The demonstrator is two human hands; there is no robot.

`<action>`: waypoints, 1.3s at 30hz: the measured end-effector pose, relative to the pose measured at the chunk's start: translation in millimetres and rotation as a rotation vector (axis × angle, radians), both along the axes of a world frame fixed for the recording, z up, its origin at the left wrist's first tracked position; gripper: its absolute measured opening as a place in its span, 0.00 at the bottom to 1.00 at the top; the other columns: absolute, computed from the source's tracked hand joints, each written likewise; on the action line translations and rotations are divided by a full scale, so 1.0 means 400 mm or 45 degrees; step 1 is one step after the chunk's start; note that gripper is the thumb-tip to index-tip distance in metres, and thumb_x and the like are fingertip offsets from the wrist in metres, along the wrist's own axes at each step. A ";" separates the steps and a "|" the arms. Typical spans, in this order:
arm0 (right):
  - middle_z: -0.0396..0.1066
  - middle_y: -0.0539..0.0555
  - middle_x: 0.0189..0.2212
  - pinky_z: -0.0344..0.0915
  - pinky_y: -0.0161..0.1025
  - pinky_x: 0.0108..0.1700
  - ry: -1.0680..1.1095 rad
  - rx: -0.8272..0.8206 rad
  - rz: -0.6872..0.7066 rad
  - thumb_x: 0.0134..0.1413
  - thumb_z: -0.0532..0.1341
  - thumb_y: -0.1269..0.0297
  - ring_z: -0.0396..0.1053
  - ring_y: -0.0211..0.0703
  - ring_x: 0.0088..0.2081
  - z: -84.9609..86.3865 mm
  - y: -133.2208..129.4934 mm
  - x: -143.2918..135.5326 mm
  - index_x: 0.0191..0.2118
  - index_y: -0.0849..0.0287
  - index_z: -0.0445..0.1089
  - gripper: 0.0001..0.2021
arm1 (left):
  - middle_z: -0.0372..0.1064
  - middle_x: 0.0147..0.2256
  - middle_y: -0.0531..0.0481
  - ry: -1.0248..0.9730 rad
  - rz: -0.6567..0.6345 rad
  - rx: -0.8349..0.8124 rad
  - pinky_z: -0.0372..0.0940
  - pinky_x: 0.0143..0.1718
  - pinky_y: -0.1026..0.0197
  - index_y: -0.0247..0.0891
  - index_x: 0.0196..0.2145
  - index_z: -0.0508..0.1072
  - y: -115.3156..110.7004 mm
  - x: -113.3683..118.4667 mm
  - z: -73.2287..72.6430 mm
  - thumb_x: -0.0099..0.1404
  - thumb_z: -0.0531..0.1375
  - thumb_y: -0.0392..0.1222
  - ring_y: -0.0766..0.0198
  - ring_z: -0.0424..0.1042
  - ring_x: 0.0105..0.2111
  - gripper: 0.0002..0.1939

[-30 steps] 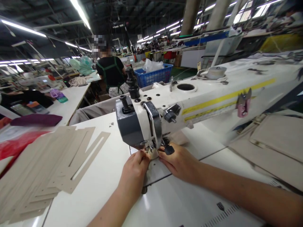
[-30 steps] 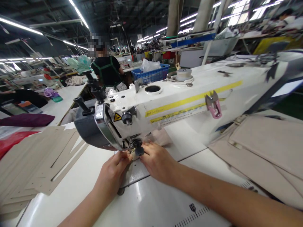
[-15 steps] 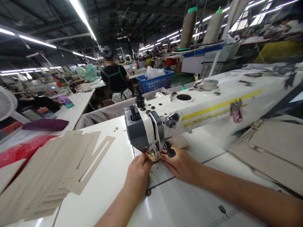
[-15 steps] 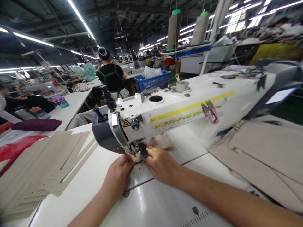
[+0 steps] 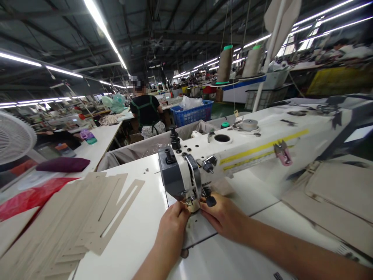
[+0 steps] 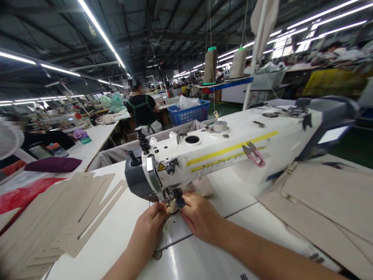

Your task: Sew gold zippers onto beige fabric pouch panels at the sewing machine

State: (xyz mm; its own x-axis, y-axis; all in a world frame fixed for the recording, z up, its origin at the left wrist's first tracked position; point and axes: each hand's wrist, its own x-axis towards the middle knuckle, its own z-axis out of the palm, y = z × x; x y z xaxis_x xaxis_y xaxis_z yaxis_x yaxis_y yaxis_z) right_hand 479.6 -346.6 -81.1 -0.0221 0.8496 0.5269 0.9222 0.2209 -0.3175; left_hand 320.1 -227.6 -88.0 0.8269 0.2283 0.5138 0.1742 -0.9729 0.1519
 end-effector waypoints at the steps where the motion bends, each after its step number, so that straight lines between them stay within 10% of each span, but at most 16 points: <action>1: 0.70 0.57 0.37 0.64 0.42 0.41 0.000 0.009 0.002 0.56 0.51 0.73 0.66 0.46 0.39 -0.001 0.001 0.000 0.37 0.60 0.67 0.08 | 0.69 0.35 0.48 -0.002 -0.001 -0.001 0.68 0.33 0.63 0.38 0.36 0.71 0.001 0.000 -0.002 0.66 0.51 0.32 0.63 0.70 0.32 0.10; 39: 0.69 0.60 0.40 0.63 0.47 0.48 -0.011 0.019 -0.064 0.54 0.55 0.70 0.65 0.49 0.44 -0.009 0.012 0.029 0.42 0.62 0.67 0.09 | 0.70 0.33 0.47 -0.072 -0.009 0.079 0.70 0.33 0.62 0.38 0.33 0.72 0.016 0.006 0.001 0.66 0.50 0.31 0.63 0.72 0.31 0.11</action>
State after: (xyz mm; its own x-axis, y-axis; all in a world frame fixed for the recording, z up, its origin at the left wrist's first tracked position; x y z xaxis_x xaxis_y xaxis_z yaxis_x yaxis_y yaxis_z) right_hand 491.0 -341.6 -84.6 0.0155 0.8418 0.5396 0.9350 0.1791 -0.3062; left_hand 322.6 -221.1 -87.6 0.7977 0.1887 0.5727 0.1601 -0.9820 0.1004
